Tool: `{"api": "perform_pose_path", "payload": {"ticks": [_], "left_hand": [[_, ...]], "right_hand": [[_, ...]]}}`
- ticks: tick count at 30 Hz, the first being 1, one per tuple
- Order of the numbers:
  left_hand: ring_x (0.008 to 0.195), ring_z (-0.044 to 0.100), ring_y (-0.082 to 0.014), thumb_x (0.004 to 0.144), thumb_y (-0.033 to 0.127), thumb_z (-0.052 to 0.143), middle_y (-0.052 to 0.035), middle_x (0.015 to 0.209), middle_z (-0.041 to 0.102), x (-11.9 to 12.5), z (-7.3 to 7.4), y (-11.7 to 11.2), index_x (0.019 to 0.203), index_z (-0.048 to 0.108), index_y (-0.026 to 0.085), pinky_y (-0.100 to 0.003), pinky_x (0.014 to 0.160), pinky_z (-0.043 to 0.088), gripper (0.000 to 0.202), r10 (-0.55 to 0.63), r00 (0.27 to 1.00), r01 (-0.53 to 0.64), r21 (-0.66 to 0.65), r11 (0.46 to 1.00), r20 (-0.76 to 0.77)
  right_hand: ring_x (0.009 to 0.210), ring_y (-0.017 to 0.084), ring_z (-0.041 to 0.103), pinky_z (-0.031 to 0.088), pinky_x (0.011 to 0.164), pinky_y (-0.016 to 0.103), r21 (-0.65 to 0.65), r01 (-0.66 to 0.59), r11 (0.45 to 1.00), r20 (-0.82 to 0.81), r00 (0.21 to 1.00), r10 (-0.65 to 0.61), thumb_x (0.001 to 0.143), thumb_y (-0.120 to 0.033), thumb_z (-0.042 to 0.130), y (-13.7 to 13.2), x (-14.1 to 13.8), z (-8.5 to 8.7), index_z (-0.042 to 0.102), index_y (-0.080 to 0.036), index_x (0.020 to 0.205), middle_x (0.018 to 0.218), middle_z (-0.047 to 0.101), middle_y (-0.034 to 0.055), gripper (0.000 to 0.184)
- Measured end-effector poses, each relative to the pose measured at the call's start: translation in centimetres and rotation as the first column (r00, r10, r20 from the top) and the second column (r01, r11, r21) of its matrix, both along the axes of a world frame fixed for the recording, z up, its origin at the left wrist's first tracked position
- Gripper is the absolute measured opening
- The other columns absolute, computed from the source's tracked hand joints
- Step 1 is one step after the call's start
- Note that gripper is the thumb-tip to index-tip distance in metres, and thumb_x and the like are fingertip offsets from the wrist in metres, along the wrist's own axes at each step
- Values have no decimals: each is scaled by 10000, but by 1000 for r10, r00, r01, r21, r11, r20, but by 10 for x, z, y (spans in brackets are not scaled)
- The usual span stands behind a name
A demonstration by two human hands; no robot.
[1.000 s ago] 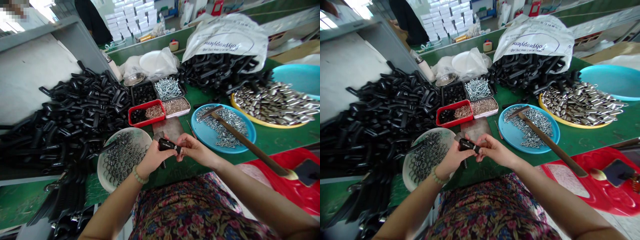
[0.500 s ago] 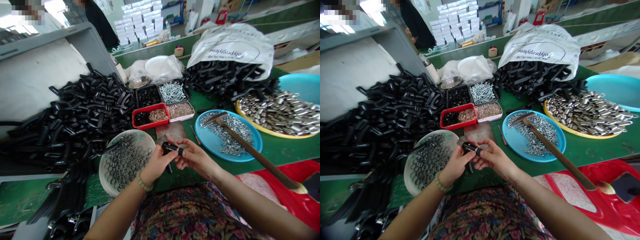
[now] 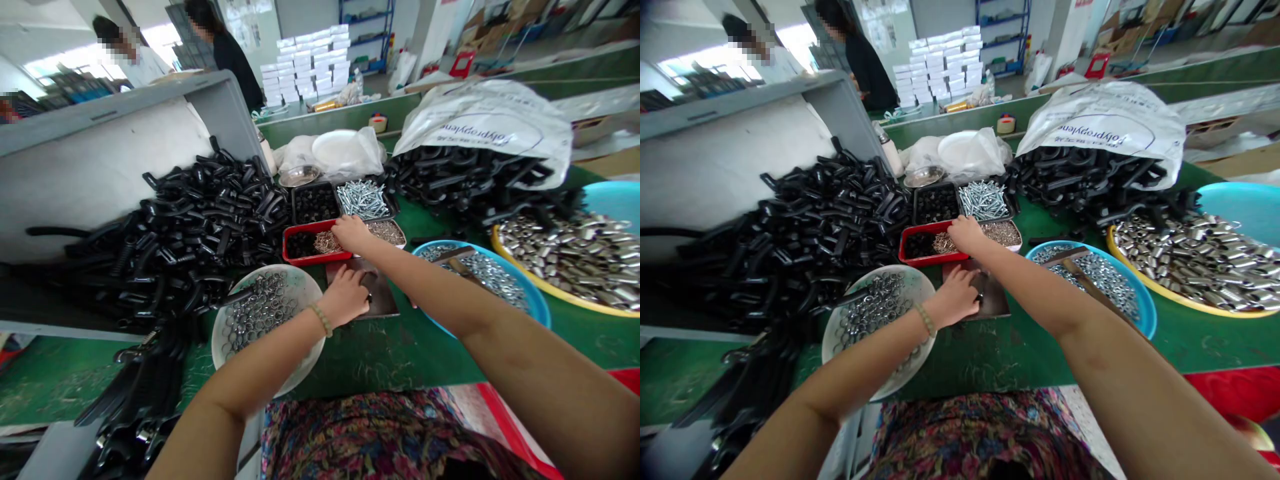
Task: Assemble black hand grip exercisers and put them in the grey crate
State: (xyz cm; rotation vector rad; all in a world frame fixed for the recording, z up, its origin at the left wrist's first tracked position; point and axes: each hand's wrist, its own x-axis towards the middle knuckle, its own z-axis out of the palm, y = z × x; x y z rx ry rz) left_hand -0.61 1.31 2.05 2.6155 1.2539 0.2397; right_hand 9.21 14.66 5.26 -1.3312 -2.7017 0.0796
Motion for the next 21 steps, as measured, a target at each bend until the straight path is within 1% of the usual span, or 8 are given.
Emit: {"api": "perform_pose_path", "payload": {"ticks": [2, 4, 8, 12, 15, 17, 19, 21], "left_hand": [[1235, 425, -286, 814, 232, 534, -167, 1337, 496, 8, -12, 0, 1248, 520, 101, -468, 1130, 160, 453, -30, 999, 32, 53, 998, -41], [1255, 414, -258, 833, 239, 517, -149, 1345, 498, 7, -18, -3, 1281, 488, 114, -468, 1141, 130, 466, -12, 1000, 13, 74, 997, -11], [1211, 443, -250, 819, 256, 547, -93, 1274, 551, -2, -20, -9, 1173, 564, 202, -527, 1134, 64, 359, 82, 994, -87, 64, 994, 73], [1150, 461, -262, 739, 256, 610, -67, 1177, 599, 0, -20, -6, 1231, 495, 228, -562, 1109, 75, 506, 206, 971, -206, -12, 979, 119], [1099, 466, -274, 691, 247, 622, -73, 1171, 590, 4, -20, -4, 1228, 468, 218, -533, 1047, 227, 560, 272, 954, -265, -71, 962, 124], [1095, 455, -282, 683, 259, 619, -86, 1210, 558, 4, -18, -4, 1232, 450, 205, -491, 979, 312, 577, 278, 951, -268, -91, 959, 137], [1107, 440, -293, 689, 284, 613, -101, 1219, 541, 3, -17, -5, 1246, 432, 192, -475, 947, 332, 593, 281, 950, -269, -101, 958, 138], [1118, 428, -303, 704, 306, 601, -108, 1217, 534, 3, -17, -6, 1229, 449, 197, -473, 949, 323, 558, 282, 952, -271, -97, 958, 122]], "right_hand": [[1000, 296, 535, 329, 861, 407, -8, -44, 999, 44, 998, 44, 831, -91, 502, 13, -12, -7, 671, -64, 848, 966, 666, 213, 172], [989, 295, 536, 311, 858, 409, -5, -84, 996, 81, 993, 84, 824, -99, 509, 17, -14, -12, 670, -63, 851, 957, 669, 207, 167], [996, 283, 537, 277, 876, 406, 2, -106, 994, 85, 991, 105, 876, -146, 450, 18, -8, -16, 646, -63, 929, 969, 665, 202, 219], [1016, 276, 541, 272, 898, 400, -9, -81, 997, 25, 996, 81, 884, -182, 452, 16, -8, -10, 617, -91, 986, 1006, 663, 181, 214], [938, 223, 583, 344, 841, 337, -25, -40, 999, -46, 998, 39, 908, -201, 415, 2, 3, -4, 567, -101, 1092, 1021, 662, 146, 258], [883, 179, 601, 391, 790, 285, -62, -39, 997, -125, 992, 31, 918, -200, 397, -16, 21, -3, 563, -118, 1101, 996, 668, 106, 260], [886, 160, 608, 427, 787, 266, -165, -78, 983, -269, 963, 32, 900, -198, 435, -39, 45, -6, 612, -147, 1019, 976, 674, 72, 219], [869, 162, 622, 461, 793, 286, -314, -103, 944, -399, 916, -32, 865, -177, 480, -61, 69, -12, 650, -170, 938, 923, 686, 47, 186]]}}
